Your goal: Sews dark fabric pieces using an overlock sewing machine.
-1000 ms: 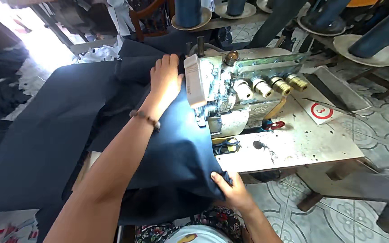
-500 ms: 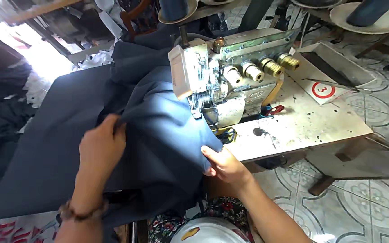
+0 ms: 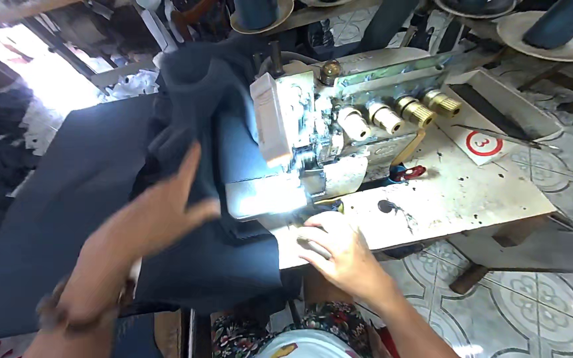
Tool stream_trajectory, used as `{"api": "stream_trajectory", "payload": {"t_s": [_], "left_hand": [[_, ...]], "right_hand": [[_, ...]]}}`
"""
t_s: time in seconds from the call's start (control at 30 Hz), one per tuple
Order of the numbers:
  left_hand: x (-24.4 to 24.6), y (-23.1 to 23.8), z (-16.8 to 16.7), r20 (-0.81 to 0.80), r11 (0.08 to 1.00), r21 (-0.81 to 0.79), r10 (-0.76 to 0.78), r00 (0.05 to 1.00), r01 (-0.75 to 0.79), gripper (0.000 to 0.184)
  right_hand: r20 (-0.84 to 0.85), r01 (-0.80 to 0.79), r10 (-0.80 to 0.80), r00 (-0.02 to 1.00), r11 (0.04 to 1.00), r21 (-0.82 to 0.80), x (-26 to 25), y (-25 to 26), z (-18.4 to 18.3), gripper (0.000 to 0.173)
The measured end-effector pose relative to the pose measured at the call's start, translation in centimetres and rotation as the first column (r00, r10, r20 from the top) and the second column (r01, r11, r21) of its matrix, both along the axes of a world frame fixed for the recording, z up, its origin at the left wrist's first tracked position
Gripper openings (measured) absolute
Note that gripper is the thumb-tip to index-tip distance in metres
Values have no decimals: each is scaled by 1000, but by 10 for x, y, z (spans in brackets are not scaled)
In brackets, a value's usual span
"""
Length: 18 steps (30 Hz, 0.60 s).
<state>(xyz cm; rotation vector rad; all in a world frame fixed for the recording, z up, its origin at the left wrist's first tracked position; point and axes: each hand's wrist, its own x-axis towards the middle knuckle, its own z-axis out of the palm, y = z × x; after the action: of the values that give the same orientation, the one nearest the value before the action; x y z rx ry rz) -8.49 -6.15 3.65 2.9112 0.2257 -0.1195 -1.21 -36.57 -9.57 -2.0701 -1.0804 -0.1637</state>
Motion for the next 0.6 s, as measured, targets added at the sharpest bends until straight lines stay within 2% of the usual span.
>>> {"api": "stream_trajectory", "payload": {"t_s": [0.07, 0.1, 0.13, 0.17, 0.2, 0.27, 0.33, 0.4, 0.47, 0.57, 0.6], "left_hand": [[-50, -30, -14, -313, 1000, -3, 0, 950, -1, 122], [-60, -43, -24, -473, 1000, -6, -1, 881, -2, 128], [-58, -48, -31, -595, 1000, 3, 13, 804, -13, 133], [-48, -43, -38, -614, 1000, 3, 15, 789, -17, 133], [-33, -27, -44, -576, 1000, -9, 0, 818, -7, 126], [19, 16, -51, -501, 1000, 15, 16, 866, -10, 94], [83, 57, -51, -421, 997, 72, 51, 906, -23, 69], [149, 80, -39, -413, 981, 150, 175, 894, -123, 65], [199, 92, -32, -321, 930, 167, 367, 873, -329, 62], [246, 113, -50, -84, 901, 151, 421, 903, -406, 44], [262, 112, -52, -71, 896, 181, 424, 903, -406, 43]], "right_hand": [[46, 6, 1, 999, 987, -162, 13, -18, -11, 43], [75, -10, 26, 997, 979, -206, 19, -21, -17, 47], [114, -23, 50, 992, 973, -230, 25, -20, -21, 50], [142, -30, 66, 988, 970, -242, 28, -16, -21, 51], [152, -30, 70, 986, 968, -251, 30, -11, -20, 51], [147, -6, 46, 988, 964, -265, 31, -2, -18, 50], [162, 24, 18, 987, 967, -254, 32, 1, -19, 49], [188, 33, 13, 982, 971, -236, 33, 0, -21, 49], [184, 33, 14, 983, 967, -251, 33, -1, -19, 48], [62, -16, 37, 997, 950, -311, 30, -1, -4, 44], [4, -28, 31, 1000, 944, -328, 30, -1, 2, 44]]}}
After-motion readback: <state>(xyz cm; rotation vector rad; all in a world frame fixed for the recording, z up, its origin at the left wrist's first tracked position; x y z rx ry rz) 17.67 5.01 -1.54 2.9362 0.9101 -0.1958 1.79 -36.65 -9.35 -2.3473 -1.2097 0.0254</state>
